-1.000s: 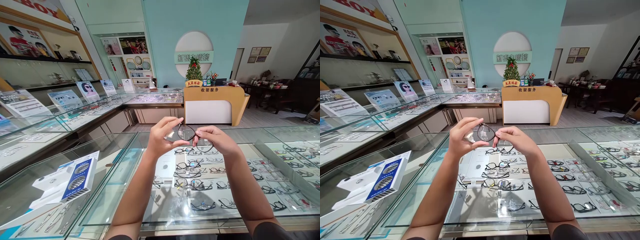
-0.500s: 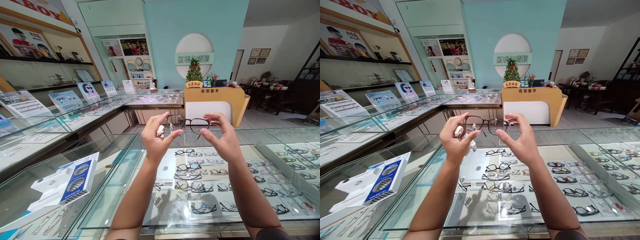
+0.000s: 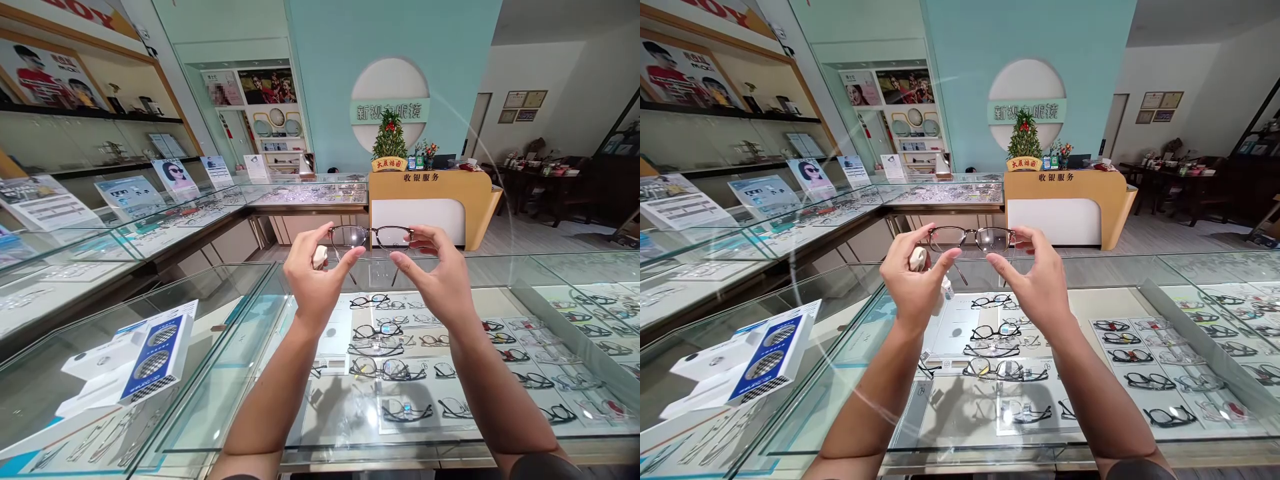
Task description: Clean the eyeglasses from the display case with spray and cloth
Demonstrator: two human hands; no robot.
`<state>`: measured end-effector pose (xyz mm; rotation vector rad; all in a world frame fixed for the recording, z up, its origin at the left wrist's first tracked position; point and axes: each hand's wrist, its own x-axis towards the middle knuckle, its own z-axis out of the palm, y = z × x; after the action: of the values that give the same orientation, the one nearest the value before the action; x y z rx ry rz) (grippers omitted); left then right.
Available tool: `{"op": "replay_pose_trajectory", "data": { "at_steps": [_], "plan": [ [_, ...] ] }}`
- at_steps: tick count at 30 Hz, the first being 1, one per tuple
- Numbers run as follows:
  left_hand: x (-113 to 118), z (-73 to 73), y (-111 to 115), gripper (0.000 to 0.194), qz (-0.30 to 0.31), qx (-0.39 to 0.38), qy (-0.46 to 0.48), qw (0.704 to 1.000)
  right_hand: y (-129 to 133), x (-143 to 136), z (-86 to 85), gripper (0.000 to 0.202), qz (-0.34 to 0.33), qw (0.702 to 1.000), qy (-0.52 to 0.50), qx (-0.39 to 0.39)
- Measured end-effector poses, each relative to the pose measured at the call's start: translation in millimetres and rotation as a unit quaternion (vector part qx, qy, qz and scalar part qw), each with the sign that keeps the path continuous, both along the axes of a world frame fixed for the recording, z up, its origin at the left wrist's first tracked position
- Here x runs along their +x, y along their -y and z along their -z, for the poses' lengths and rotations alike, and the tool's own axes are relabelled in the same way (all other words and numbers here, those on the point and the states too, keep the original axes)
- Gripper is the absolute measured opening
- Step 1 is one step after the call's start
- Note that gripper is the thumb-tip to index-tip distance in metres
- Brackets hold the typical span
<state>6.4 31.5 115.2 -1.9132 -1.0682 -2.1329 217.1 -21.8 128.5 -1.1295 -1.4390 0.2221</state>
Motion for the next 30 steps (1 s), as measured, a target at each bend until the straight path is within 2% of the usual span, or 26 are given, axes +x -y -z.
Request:
{"op": "replay_pose_trajectory", "data": {
  "at_steps": [4,13,23,30],
  "plan": [
    [-2.0,-1.4,-2.4,0.056,0.024,0.009,-0.023,0.999,-2.7,4.5,-0.5,0.051,-0.011,1.000,-0.012,-0.005],
    [-0.9,0.8,-3.8,0.062,0.107,-0.067,0.014,0.992,-4.5,8.7,-0.2,0.051,-0.029,0.999,-0.013,-0.004],
    [1.2,-3.4,-2.1,0.057,0.119,-0.069,0.037,0.990,-17.8,21.1,4.2,0.058,-0.107,0.992,-0.036,-0.056],
    [6.9,-0.9,-1.1,0.056,0.106,-0.066,0.043,0.991,-15.9,17.5,3.7,0.055,-0.096,0.994,-0.035,-0.037]
  ]
}}
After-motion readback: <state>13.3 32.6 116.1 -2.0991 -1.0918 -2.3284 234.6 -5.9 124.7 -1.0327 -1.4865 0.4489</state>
